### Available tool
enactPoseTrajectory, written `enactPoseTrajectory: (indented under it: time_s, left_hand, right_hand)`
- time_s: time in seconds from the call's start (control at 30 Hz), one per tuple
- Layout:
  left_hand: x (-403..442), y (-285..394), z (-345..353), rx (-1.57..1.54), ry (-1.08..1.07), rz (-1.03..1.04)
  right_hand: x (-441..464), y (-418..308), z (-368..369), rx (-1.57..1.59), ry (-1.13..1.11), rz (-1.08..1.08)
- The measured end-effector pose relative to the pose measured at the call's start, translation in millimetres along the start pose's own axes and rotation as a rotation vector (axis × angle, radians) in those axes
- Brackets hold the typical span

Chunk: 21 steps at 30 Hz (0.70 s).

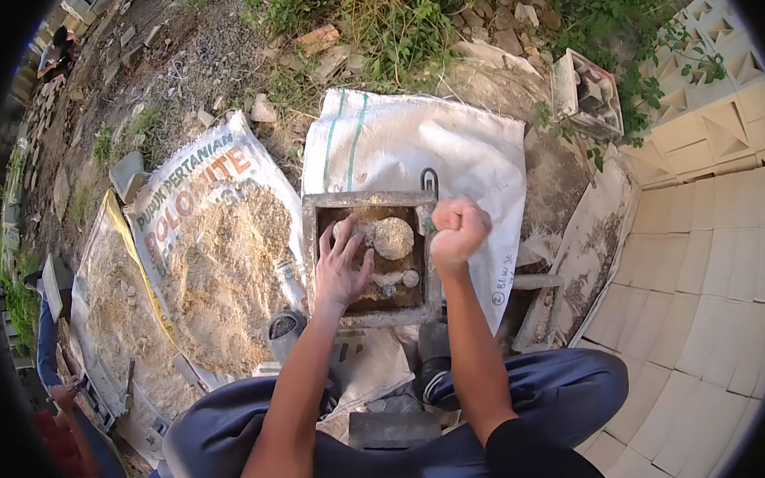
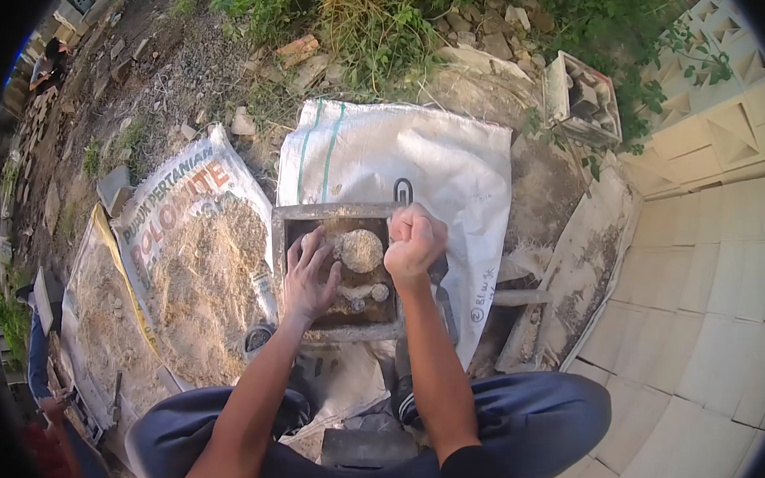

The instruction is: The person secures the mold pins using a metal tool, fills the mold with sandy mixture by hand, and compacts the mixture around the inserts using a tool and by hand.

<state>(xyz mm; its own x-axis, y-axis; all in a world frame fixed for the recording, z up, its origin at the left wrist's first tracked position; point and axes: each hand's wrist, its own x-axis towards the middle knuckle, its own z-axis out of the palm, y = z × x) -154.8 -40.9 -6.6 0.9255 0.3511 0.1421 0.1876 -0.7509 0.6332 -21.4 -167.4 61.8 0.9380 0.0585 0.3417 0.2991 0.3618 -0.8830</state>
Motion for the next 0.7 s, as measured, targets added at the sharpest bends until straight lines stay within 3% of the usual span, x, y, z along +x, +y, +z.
enactPoseTrajectory:
  time_s: [0.03,0.1,0.23,0.3,0.43,0.47,0.57,0.63,0.7]
  left_hand:
    - [-5,1,-2,0.001,-0.009,0.001]
    - [1,2,0,0.016,-0.006,-0.001]
    - [1,-3,2,0.01,0.026,0.031]
    - [0,-1,2,-0.016,0.001,0.013]
    - [1,3,0,0.015,-0.001,0.002]
    - [4,1,1,0.001,0.027,0.018]
    - [-3,-1,3,0.008,0.039,0.043]
    - [1,-1,2,0.04,0.053,0.065]
    - [-5,0,3,0.064,0.037,0.024]
  right_hand:
    - [-11,34,-16,-0.144,-0.084,-0.053]
    - [0,31,-9,-0.142,-0.107,-0.029]
    - [1,-12,7,-0.002,-0.107,-0.175]
    - [-13,35,-16,-0.204,-0.1,-0.114]
    - [0,9,-8,-0.334,-0.171,-0.051]
    - [-3,-3,-3,-0.349,-0.155,-0.15]
    - [-23,21,-18,-0.121,-0.07,-0.134]
    - [-13,15,-16,-0.144,-0.171,-0.222]
    - [-8,1,-9,-0.166,-0.141,0.155]
